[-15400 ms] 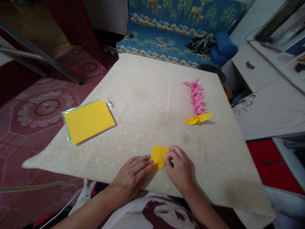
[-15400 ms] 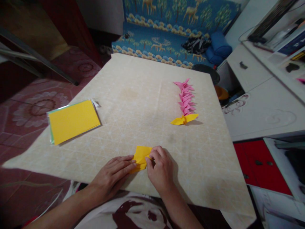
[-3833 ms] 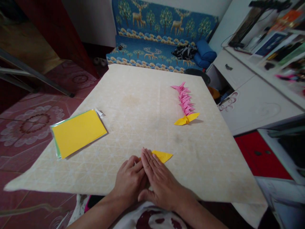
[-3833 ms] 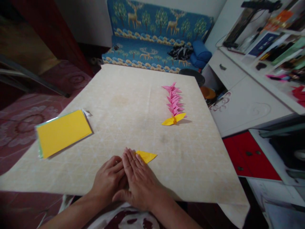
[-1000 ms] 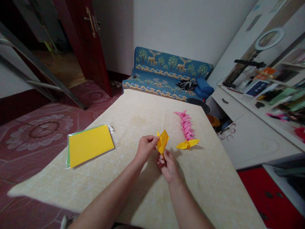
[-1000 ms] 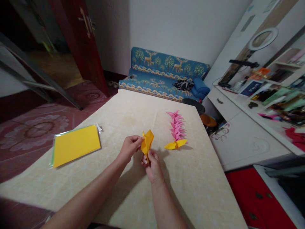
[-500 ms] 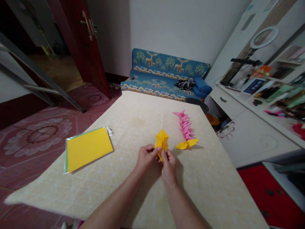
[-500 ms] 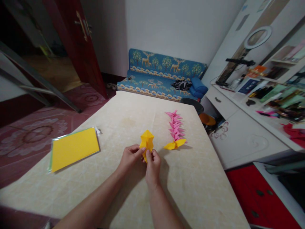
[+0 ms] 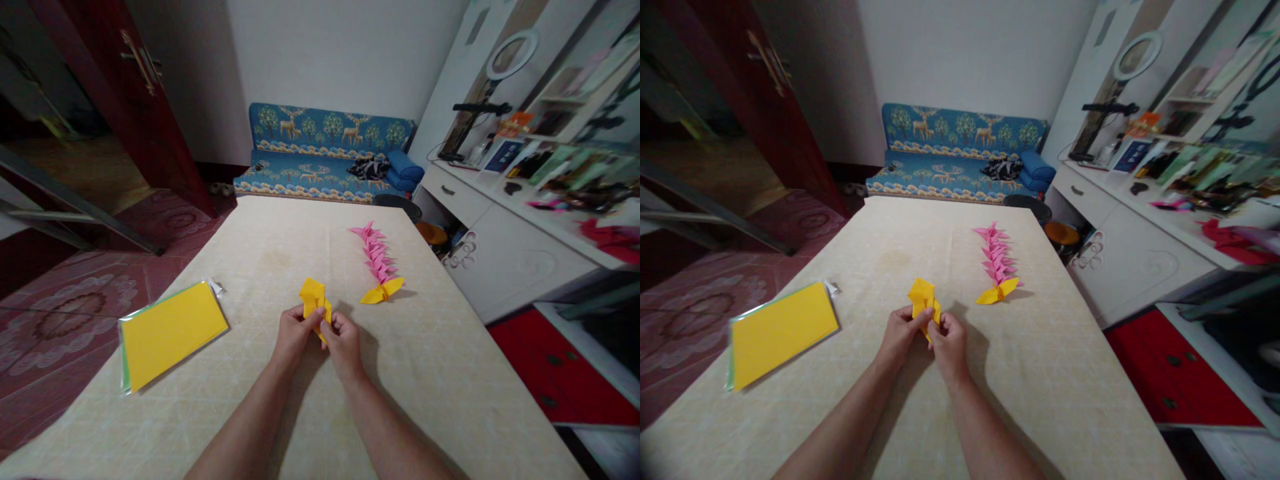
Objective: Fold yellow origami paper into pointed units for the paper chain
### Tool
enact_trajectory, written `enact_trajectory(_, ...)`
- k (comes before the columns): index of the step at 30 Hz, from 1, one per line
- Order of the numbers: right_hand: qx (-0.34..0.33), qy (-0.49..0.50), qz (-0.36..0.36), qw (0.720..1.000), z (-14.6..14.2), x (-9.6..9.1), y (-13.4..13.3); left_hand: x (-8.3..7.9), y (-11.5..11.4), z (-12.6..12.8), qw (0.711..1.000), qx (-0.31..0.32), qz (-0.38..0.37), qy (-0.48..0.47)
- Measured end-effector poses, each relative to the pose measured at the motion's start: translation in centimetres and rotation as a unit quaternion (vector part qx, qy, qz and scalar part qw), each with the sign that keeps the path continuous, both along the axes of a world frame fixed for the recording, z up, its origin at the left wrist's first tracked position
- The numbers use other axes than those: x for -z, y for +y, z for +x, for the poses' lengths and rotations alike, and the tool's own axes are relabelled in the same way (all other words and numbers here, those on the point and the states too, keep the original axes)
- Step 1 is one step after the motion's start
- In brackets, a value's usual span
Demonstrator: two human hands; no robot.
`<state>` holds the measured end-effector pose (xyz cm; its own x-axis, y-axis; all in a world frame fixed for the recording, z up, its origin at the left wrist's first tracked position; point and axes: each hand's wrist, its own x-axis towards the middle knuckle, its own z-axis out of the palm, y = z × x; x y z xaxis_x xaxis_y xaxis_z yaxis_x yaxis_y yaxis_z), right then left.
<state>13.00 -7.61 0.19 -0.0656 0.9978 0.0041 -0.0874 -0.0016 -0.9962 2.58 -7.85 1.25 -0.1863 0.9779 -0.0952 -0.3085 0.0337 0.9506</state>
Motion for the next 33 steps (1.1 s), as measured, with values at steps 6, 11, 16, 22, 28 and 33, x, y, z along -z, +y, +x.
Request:
enact_trajectory(6, -0.035, 0.015, -0.015, 0.999, 0.0, 0.2, -0.1, 0.2, 0.1, -0.4, 0.999, 0.005, -0.015, -0.027)
enact_trajectory(11, -0.060, 0.010, -0.022, 0.998, 0.2, 0.3, -0.3, 0.0, 0.3, -0.5, 0.999, -0.021, -0.018, -0.025)
enact_trajectory(16, -0.084, 0.007, -0.016, 0.996, 0.3, 0.0, -0.5, 0.0, 0.6, -1.0, 0.998, -0.047, -0.027, -0.035)
enact_trajectory(22, -0.094, -0.001, -0.001, 0.996, 0.5, 0.5, -0.3, 0.3, 0.7, -1.2, 0.998, -0.054, -0.012, -0.015)
enact_trajectory(28, -0.109, -0.008, 0.014, 0.994, 0.4, 0.6, -0.5, 0.6, 0.7, -1.0, 0.995, -0.094, -0.007, -0.010)
enact_trajectory(33, -0.117, -0.018, -0.007, 0.993, 0.4, 0.7, -0.6, 0.4, 0.8, -0.7, 0.993, -0.108, 0.000, -0.044)
